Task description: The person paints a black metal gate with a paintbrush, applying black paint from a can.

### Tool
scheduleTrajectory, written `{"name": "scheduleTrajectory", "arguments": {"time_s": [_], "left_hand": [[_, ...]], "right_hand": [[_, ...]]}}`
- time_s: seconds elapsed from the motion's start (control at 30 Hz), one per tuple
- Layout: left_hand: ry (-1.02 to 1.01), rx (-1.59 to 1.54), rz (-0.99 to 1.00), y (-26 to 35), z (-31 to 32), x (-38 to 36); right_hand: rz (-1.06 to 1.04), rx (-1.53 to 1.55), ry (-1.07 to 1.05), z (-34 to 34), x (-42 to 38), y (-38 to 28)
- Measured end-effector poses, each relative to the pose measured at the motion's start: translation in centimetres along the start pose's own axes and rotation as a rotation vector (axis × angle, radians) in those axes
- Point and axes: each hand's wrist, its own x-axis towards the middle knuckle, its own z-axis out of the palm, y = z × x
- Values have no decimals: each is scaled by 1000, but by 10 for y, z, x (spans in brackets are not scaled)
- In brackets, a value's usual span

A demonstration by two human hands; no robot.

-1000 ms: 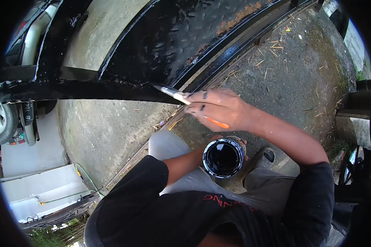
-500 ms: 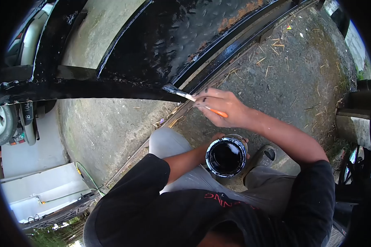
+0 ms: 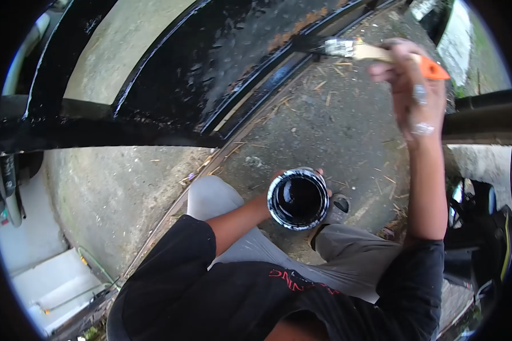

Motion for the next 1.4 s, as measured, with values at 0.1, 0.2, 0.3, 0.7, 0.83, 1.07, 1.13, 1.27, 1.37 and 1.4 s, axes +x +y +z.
{"name": "scheduleTrajectory", "arguments": {"time_s": [0.1,0.2,0.3,0.7,0.83,1.07,1.13,1.27,1.37,1.4], "left_hand": [[80,154,23,6,51,21],[109,267,7,28,67,46],[-69,189,-37,53,47,74],[-73,162,85,80,33,44],[30,249,226,84,39,39],[127,307,388,89,25,48],[132,304,383,83,34,53],[154,299,405,72,39,59],[147,280,389,69,35,61],[138,277,377,67,34,59]], "right_hand": [[52,-236,148,-9,-15,-75],[58,-428,259,7,-41,-134],[79,-308,176,-2,-70,-143],[153,305,436,-4,-107,-55],[195,267,413,4,-99,-49],[220,261,412,-5,-101,-37],[231,276,412,-13,-104,-37],[244,338,410,-29,-110,-33],[248,328,406,-33,-108,-30],[251,343,400,-34,-108,-29]]}}
